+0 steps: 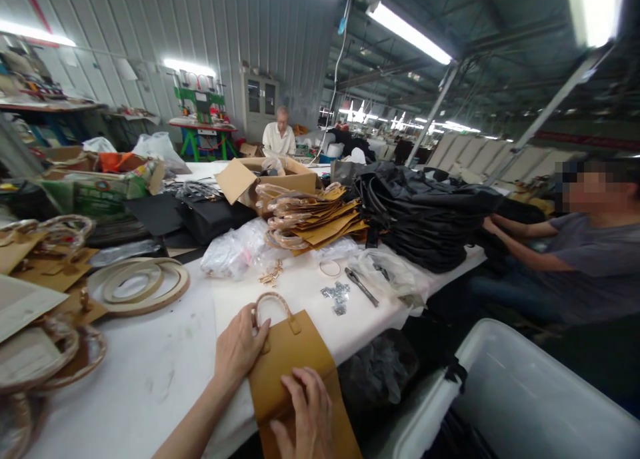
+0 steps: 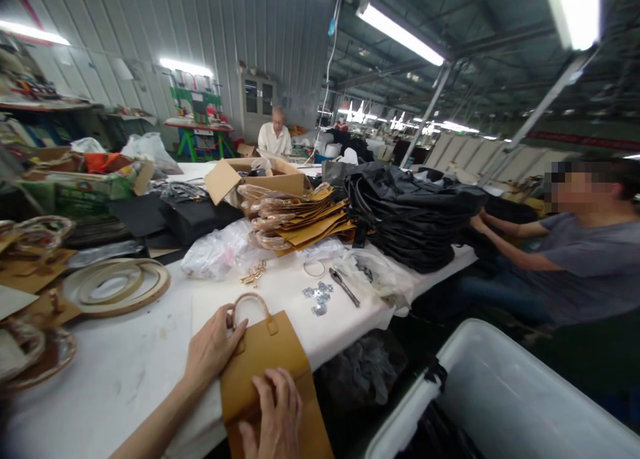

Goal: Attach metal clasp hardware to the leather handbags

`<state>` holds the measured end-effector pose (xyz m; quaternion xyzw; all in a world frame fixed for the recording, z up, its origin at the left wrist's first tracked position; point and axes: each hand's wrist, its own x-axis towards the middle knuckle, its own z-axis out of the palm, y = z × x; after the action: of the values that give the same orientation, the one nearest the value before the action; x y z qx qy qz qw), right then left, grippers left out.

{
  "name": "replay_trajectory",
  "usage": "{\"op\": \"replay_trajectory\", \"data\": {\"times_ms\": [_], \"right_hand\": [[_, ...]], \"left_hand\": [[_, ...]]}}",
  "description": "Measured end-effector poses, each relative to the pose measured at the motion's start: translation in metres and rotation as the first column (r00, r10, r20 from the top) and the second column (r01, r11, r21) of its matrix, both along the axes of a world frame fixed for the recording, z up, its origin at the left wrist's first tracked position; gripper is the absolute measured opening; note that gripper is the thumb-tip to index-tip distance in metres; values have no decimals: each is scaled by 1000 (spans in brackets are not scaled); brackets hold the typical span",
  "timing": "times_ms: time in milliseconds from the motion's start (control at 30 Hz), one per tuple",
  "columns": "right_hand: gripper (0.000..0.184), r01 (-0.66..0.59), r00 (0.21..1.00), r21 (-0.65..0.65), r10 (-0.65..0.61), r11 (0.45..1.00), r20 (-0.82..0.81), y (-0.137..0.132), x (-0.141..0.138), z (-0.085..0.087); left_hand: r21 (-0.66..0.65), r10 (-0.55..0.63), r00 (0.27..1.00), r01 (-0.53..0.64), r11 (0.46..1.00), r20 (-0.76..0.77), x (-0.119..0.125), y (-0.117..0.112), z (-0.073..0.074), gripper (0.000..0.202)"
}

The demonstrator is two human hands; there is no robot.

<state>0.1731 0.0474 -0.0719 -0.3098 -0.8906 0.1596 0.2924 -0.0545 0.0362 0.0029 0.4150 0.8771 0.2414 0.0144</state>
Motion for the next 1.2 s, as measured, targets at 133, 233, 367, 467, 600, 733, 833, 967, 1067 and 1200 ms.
{"op": "replay_trajectory", "data": {"times_ms": [133, 233, 367, 467, 600, 733, 833, 967, 1067, 1200], "right_hand": [[65, -15, 999, 8, 16, 1000, -30, -3, 2, 8], [58, -32, 998, -46, 30, 998, -50, -6, 4, 15], [56, -104, 989, -143, 87, 984, -120, -2, 8, 22], [51, -107, 970, -260, 43, 960, -239, 8, 20, 33], [40, 37, 925, -413, -187, 910, -329, 31, 51, 43], [44, 171, 825, -639, -464, 750, -324, 49, 98, 29], [51, 228, 760, -757, -598, 612, -254, 49, 131, 14], [54, 227, 795, -827, -589, 514, -147, 36, 155, 3], [54, 217, 851, -809, -513, 546, -118, 29, 158, 0], [59, 234, 936, -701, -350, 673, -24, 27, 154, -3]], "left_hand": [[64, 24, 999, -26, 998, 33, 0, 0, 0, 34], [82, 68, 994, -75, 994, 83, -1, 0, -1, 32], [67, 93, 992, -98, 993, 85, -3, 2, -1, 34], [46, 80, 994, -84, 995, 76, -3, 2, 2, 36], [7, 61, 995, -62, 998, 78, -3, 1, 3, 41], [9, 70, 997, -70, 998, 37, -5, 5, 0, 41], [5, 60, 998, -61, 998, 22, -5, 6, -1, 41], [-6, 70, 997, -70, 998, 21, -3, 6, 2, 42], [-8, 76, 997, -76, 997, 10, -1, 7, 4, 42], [-14, 77, 997, -76, 997, 8, 0, 7, 5, 44]]}}
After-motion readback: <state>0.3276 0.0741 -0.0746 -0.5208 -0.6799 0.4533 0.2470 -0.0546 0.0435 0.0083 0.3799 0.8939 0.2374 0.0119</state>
